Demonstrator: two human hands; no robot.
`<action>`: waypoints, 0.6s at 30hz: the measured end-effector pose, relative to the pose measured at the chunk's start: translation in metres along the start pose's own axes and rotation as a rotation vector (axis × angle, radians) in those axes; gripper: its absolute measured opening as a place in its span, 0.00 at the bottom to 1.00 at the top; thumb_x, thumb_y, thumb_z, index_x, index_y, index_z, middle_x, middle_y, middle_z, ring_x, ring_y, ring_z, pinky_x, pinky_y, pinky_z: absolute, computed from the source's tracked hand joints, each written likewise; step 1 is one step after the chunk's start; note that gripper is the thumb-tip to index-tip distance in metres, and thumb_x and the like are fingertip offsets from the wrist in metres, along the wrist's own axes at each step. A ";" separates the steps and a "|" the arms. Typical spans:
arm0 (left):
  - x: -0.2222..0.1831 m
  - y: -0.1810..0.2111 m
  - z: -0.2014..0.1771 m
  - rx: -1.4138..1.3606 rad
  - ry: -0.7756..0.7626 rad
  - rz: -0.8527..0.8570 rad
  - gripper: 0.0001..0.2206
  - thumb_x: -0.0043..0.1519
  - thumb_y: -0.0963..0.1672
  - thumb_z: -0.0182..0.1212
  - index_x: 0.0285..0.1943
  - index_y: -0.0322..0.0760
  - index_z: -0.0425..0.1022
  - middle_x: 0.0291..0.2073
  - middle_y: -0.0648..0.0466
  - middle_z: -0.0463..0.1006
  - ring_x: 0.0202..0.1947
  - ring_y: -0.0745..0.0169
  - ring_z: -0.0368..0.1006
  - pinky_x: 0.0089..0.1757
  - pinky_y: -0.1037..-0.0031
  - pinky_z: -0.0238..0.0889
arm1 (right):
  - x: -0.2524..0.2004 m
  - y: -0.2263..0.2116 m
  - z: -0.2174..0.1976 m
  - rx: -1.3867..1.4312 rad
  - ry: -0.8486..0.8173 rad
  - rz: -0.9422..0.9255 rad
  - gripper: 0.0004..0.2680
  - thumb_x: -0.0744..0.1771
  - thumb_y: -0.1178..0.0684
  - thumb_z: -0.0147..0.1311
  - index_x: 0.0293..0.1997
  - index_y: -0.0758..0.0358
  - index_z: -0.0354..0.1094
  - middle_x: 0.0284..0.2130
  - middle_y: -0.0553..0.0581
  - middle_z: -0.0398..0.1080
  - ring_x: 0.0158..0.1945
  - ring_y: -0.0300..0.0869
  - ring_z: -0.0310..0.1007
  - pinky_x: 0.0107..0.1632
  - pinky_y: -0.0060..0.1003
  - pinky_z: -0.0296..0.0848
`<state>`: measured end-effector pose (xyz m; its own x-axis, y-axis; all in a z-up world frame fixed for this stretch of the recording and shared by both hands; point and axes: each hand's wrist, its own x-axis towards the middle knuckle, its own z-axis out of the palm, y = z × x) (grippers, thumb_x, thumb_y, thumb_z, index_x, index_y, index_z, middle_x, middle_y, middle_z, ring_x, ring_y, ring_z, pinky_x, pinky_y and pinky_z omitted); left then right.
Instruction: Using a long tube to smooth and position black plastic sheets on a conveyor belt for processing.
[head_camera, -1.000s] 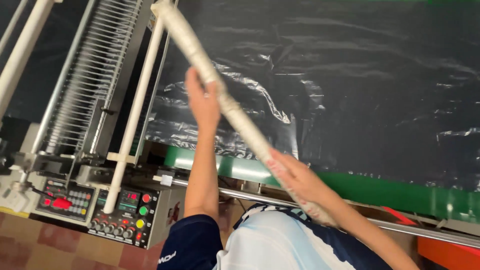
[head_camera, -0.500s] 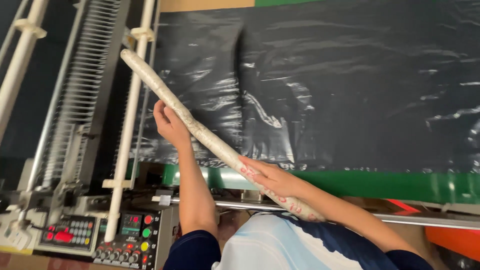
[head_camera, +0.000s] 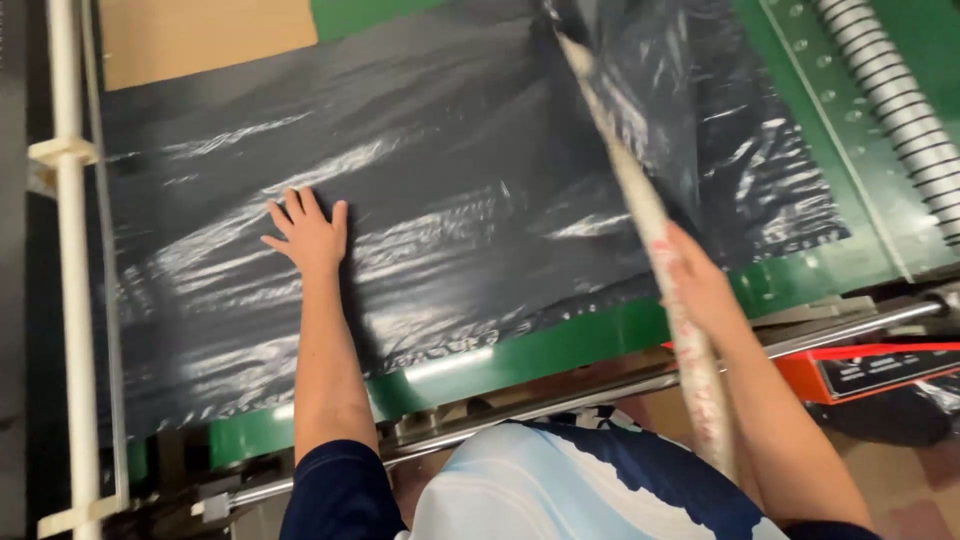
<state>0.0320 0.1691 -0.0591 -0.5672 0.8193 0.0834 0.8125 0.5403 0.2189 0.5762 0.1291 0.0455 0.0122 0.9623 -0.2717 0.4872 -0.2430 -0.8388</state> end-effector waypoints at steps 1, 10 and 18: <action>-0.001 0.010 0.004 -0.006 -0.003 0.005 0.30 0.69 0.59 0.44 0.76 0.44 0.56 0.74 0.48 0.52 0.74 0.38 0.38 0.59 0.22 0.36 | 0.006 0.016 -0.015 -0.004 0.007 0.002 0.20 0.70 0.58 0.39 0.72 0.49 0.57 0.64 0.67 0.61 0.46 0.64 0.73 0.38 0.51 0.78; -0.016 0.058 0.030 0.031 -0.115 0.033 0.35 0.69 0.62 0.35 0.79 0.44 0.49 0.78 0.47 0.42 0.76 0.38 0.25 0.61 0.24 0.24 | 0.017 0.036 -0.067 0.214 0.164 0.145 0.19 0.72 0.59 0.37 0.75 0.50 0.51 0.56 0.79 0.61 0.28 0.63 0.73 0.25 0.52 0.75; -0.020 0.061 0.004 -0.012 -0.216 0.085 0.34 0.66 0.59 0.38 0.78 0.45 0.47 0.77 0.50 0.39 0.74 0.37 0.25 0.60 0.27 0.25 | 0.005 -0.011 -0.062 0.239 0.182 0.265 0.21 0.71 0.51 0.39 0.77 0.46 0.46 0.43 0.62 0.65 0.26 0.46 0.65 0.27 0.42 0.67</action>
<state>0.0936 0.1865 -0.0515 -0.4541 0.8844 -0.1080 0.8536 0.4666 0.2315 0.6247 0.1437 0.0826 0.2752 0.8633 -0.4230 0.2299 -0.4863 -0.8430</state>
